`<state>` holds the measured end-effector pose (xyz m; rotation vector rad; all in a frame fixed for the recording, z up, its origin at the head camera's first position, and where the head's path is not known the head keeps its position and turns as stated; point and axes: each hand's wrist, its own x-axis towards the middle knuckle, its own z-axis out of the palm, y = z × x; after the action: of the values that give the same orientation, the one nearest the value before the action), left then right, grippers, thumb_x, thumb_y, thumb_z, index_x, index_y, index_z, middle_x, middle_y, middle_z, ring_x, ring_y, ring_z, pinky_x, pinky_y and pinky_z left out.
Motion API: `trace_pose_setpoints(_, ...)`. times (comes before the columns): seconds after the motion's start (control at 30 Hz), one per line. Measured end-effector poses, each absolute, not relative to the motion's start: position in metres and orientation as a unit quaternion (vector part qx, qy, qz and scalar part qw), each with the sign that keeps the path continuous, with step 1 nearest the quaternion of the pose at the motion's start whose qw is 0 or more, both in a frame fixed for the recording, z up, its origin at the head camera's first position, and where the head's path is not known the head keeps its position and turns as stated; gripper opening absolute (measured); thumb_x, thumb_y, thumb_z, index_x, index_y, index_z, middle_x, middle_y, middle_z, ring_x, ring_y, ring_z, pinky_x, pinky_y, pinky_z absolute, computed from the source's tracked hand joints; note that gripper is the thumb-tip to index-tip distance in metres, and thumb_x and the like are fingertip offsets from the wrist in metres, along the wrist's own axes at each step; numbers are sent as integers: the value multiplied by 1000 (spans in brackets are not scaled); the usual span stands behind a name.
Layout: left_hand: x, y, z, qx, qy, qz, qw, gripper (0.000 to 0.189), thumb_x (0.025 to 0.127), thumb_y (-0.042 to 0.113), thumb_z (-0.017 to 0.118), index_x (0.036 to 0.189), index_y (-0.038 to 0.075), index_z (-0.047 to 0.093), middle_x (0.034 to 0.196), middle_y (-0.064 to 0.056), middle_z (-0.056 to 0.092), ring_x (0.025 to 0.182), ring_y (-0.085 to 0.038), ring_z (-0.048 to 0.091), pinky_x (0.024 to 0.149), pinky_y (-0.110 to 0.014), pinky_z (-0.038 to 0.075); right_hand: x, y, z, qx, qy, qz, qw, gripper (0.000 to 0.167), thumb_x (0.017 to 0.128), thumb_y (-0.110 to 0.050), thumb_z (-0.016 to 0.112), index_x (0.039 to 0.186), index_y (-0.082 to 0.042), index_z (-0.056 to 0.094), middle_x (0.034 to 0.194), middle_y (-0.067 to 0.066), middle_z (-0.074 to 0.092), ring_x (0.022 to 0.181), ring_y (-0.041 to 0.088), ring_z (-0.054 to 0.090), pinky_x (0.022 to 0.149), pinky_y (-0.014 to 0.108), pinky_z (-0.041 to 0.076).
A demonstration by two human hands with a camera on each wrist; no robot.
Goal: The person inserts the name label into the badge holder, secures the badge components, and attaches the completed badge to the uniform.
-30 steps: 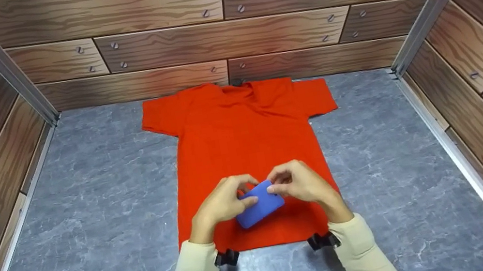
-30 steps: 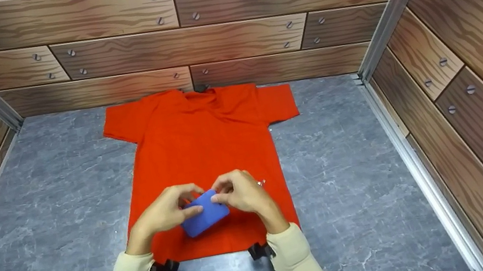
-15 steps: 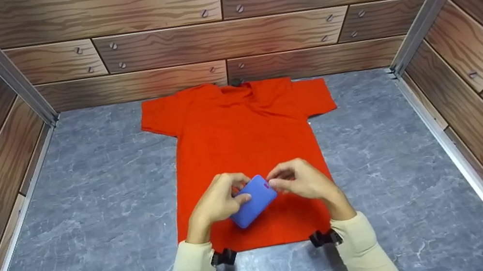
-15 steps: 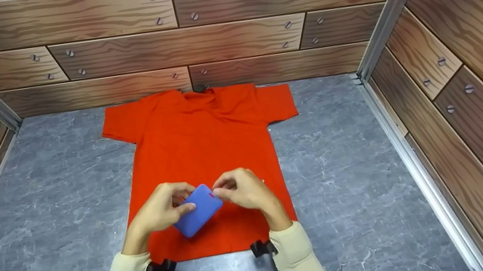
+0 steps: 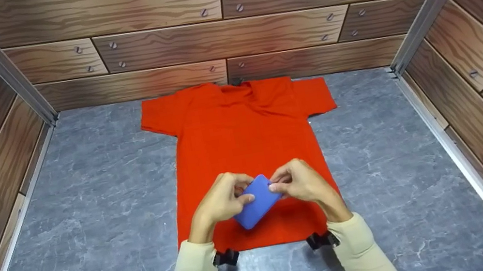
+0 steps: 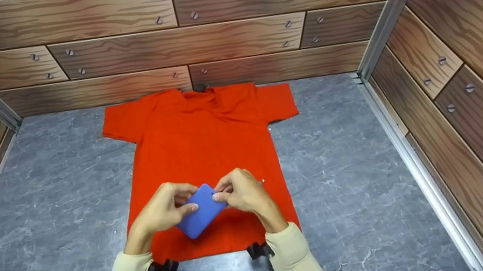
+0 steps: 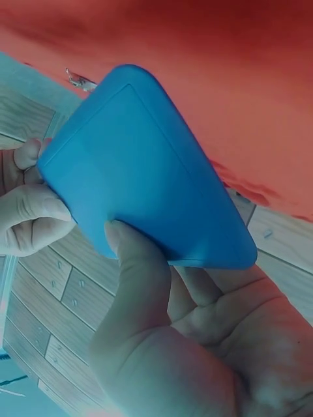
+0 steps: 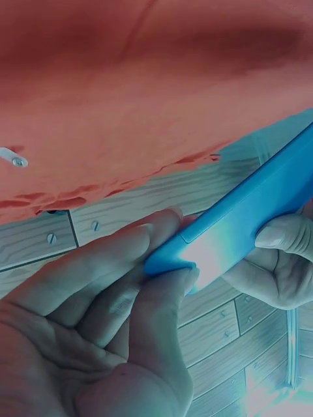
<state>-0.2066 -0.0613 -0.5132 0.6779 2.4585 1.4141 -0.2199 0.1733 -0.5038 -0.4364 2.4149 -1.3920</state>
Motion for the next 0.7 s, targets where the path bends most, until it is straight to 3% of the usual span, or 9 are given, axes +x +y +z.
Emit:
trace_pose_setpoints(0.2, -207, -61, -512, 228, 840, 479, 115, 25, 92, 2, 73, 117, 2, 75, 102, -10, 78, 85, -19, 70, 82, -37, 63, -219, 173, -502, -152, 846, -489, 150, 11, 89, -2, 78, 98, 5, 79, 91, 21, 78, 74, 22, 77, 69, 43, 66)
trace_pose_setpoints(0.37, -208, -65, -515, 220, 852, 459, 120, 26, 92, 6, 75, 117, 5, 75, 105, -9, 76, 89, -20, 68, 84, -38, 62, -219, 170, -506, -155, 838, -496, 165, 11, 91, -4, 77, 99, 4, 79, 90, 20, 78, 74, 21, 76, 73, 50, 65)
trace_pose_setpoints(0.7, -209, -69, -516, 228, 856, 449, 120, 23, 92, 4, 74, 115, 8, 73, 104, -8, 75, 91, -21, 68, 80, -37, 63, -222, 172, -507, -188, 848, -466, 165, 14, 94, -14, 76, 103, -4, 79, 94, 16, 78, 77, 23, 75, 69, 31, 64)
